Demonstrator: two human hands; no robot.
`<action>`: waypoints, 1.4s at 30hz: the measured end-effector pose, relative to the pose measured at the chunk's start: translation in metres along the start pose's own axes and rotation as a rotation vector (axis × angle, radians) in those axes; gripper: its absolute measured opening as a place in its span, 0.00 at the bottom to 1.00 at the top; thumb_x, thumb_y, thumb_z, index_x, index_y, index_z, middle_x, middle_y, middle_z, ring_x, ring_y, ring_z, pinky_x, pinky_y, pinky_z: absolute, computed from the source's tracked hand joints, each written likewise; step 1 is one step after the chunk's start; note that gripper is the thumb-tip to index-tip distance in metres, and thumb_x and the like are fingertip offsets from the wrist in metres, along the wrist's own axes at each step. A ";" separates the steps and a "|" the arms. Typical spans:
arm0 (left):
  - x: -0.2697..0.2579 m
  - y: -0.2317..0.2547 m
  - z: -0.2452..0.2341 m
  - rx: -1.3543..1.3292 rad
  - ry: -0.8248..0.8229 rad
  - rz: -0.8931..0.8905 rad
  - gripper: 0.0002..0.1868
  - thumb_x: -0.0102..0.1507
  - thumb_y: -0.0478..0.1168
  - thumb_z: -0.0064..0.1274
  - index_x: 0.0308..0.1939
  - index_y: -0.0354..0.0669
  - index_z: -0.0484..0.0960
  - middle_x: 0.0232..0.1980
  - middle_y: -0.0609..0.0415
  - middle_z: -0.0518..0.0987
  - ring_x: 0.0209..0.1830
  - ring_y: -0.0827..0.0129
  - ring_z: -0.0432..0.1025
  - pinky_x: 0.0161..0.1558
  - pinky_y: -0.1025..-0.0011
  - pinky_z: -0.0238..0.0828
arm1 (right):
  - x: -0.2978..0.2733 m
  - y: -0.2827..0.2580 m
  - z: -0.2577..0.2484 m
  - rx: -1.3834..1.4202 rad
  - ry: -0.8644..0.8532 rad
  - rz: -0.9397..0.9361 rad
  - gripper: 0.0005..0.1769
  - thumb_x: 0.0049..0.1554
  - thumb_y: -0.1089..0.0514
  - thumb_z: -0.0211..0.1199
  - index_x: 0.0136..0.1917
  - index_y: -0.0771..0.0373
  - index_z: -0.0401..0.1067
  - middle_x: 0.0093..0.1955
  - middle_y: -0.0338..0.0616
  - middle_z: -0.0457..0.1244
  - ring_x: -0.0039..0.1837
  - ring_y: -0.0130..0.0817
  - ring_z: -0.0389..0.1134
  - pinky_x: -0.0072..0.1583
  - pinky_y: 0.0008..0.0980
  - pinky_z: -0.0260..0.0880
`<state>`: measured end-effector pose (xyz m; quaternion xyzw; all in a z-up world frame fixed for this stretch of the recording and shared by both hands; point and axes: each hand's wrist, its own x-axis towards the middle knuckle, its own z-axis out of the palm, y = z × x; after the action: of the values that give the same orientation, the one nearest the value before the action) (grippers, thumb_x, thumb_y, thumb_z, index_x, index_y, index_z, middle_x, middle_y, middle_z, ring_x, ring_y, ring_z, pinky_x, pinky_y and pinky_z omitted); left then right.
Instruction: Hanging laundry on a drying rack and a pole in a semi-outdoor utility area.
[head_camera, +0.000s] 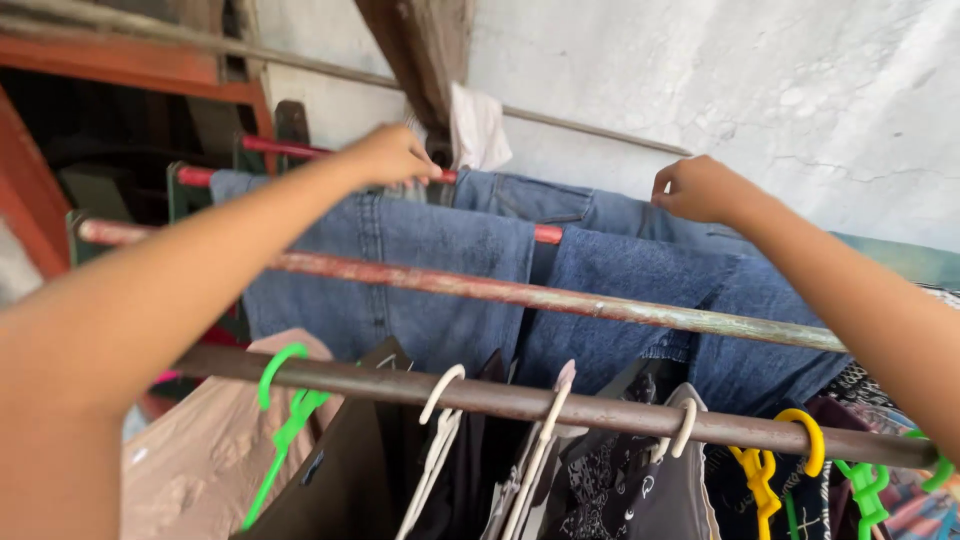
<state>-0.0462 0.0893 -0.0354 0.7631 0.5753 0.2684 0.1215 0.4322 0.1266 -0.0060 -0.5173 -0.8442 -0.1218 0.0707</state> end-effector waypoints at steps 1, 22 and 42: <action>0.011 0.008 0.010 -0.020 -0.004 -0.023 0.17 0.60 0.50 0.63 0.40 0.38 0.88 0.37 0.52 0.87 0.31 0.69 0.80 0.32 0.68 0.77 | 0.006 0.015 0.010 -0.021 0.011 0.055 0.14 0.56 0.52 0.62 0.53 0.54 0.82 0.51 0.52 0.73 0.54 0.50 0.73 0.57 0.46 0.73; 0.042 0.020 0.066 -0.014 0.274 -0.291 0.15 0.54 0.48 0.68 0.24 0.39 0.86 0.28 0.51 0.84 0.24 0.67 0.78 0.32 0.70 0.75 | -0.013 0.255 0.095 0.316 -0.006 0.943 0.24 0.57 0.51 0.69 0.47 0.81 0.75 0.43 0.69 0.71 0.46 0.62 0.78 0.42 0.49 0.79; 0.018 0.013 0.026 0.196 0.298 -0.338 0.16 0.55 0.52 0.68 0.32 0.42 0.89 0.31 0.50 0.84 0.27 0.62 0.77 0.33 0.65 0.77 | -0.026 0.210 0.085 0.518 0.071 0.980 0.17 0.58 0.56 0.70 0.49 0.74 0.71 0.47 0.56 0.67 0.46 0.54 0.72 0.41 0.51 0.70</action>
<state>-0.0177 0.1057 -0.0455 0.6159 0.7298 0.2967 0.0037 0.6317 0.2195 -0.0665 -0.8107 -0.5043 0.1198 0.2723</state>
